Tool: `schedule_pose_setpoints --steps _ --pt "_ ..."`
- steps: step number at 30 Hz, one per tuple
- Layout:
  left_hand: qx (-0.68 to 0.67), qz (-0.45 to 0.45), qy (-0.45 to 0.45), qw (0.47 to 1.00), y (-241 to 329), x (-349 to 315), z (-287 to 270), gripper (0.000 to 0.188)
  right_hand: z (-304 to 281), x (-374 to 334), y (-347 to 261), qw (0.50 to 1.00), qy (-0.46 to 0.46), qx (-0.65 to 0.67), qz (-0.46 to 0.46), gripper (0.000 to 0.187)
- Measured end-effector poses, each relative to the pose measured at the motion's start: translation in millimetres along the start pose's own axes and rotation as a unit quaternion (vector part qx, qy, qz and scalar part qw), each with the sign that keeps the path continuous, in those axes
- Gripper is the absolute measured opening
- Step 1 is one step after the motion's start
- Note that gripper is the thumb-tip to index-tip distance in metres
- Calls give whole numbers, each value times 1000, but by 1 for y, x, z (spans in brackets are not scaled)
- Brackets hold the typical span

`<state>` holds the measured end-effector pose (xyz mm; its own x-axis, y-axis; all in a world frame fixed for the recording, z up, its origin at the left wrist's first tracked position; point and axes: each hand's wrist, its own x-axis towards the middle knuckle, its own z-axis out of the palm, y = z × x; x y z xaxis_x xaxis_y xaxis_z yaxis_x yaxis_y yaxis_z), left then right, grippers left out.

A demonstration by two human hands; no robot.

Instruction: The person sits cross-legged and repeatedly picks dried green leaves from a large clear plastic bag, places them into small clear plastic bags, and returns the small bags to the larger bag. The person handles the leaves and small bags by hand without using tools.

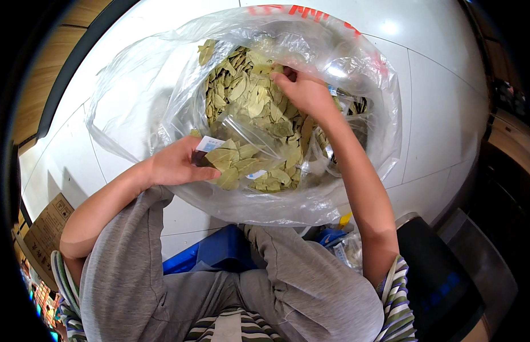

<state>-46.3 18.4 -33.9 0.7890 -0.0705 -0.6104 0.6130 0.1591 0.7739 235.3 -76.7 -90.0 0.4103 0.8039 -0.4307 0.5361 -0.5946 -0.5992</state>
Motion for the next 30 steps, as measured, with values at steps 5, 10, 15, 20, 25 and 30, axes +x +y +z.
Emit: schedule_pose_setpoints --steps 5,10,15,20,25,30 --pt "-3 -4 2 1000 4 -2 0 29 -5 -11 -1 996 79 -51 2 48" --pt "63 -39 -64 995 18 -4 -1 34 20 -27 -9 981 83 -146 -93 47" --pt "29 11 -100 994 6 -4 0 34 12 -21 -24 966 113 -208 -106 37" --pt "32 -7 -103 994 9 -4 0 34 40 -8 -41 986 89 -8 -143 33" --pt "12 -22 -97 995 14 -4 0 35 49 9 -25 991 -37 95 -85 35" --pt "11 6 -80 997 8 -6 1 35 12 -5 -27 967 -20 251 29 37"
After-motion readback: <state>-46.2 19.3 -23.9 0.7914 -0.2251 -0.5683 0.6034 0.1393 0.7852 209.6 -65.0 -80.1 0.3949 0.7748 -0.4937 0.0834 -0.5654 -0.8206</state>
